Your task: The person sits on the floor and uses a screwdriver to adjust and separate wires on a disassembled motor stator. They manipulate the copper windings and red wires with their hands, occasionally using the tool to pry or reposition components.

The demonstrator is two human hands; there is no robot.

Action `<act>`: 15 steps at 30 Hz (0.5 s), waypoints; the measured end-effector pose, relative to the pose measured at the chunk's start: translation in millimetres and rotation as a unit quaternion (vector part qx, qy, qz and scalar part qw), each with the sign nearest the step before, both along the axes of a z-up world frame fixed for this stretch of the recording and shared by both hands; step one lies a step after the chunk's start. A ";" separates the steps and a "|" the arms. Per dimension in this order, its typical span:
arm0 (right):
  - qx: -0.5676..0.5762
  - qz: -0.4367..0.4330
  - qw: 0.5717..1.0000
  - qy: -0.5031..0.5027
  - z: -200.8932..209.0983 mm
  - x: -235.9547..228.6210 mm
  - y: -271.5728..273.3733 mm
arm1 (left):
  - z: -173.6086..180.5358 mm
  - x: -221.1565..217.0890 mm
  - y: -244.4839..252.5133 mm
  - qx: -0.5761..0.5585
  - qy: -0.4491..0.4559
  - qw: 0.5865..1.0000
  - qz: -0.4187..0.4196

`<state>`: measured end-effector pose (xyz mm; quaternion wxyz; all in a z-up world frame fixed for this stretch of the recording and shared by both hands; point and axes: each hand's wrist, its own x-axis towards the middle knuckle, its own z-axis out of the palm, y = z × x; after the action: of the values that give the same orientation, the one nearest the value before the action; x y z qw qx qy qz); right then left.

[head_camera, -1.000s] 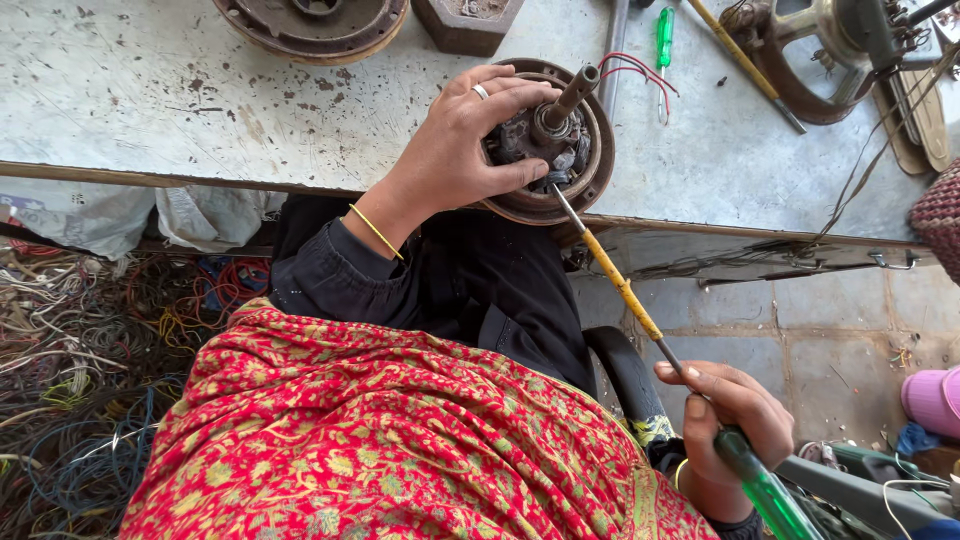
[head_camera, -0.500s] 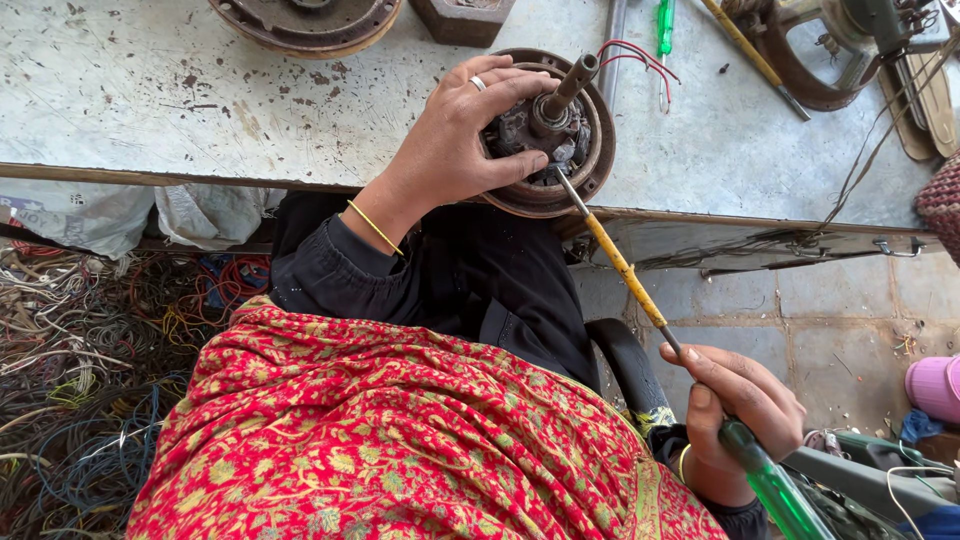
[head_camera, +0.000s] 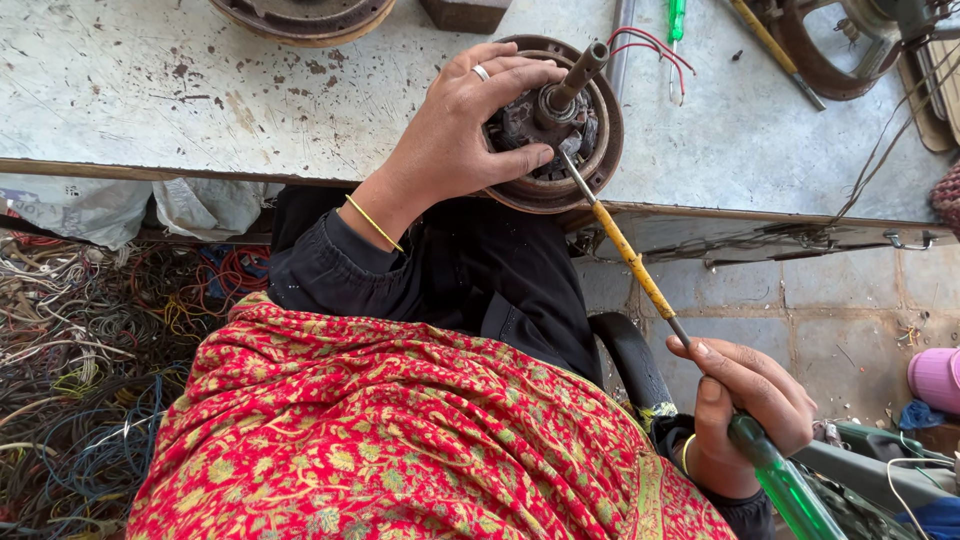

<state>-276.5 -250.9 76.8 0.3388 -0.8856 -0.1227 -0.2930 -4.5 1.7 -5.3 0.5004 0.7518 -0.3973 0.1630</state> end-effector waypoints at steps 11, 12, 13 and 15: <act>-0.069 -0.016 0.997 0.032 23.8 -0.1 22.5 | 3.3 -2.7 2.4 0.002 -0.009 1.000 -0.003; -0.070 -0.008 0.997 0.029 25.1 0.9 21.6 | 3.6 -3.0 2.6 0.003 -0.009 1.000 -0.004; -0.072 0.000 0.997 0.026 25.7 1.8 20.3 | 3.9 -3.2 2.8 0.004 -0.007 1.000 -0.005; -0.085 0.037 0.995 0.024 27.7 2.8 15.4 | 4.1 -3.4 3.0 0.004 -0.001 1.000 -0.006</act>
<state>-273.6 -235.5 104.5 0.2761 -0.9127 -0.1718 -0.2477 -8.0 4.7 -1.3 0.4976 0.7512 -0.4034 0.1589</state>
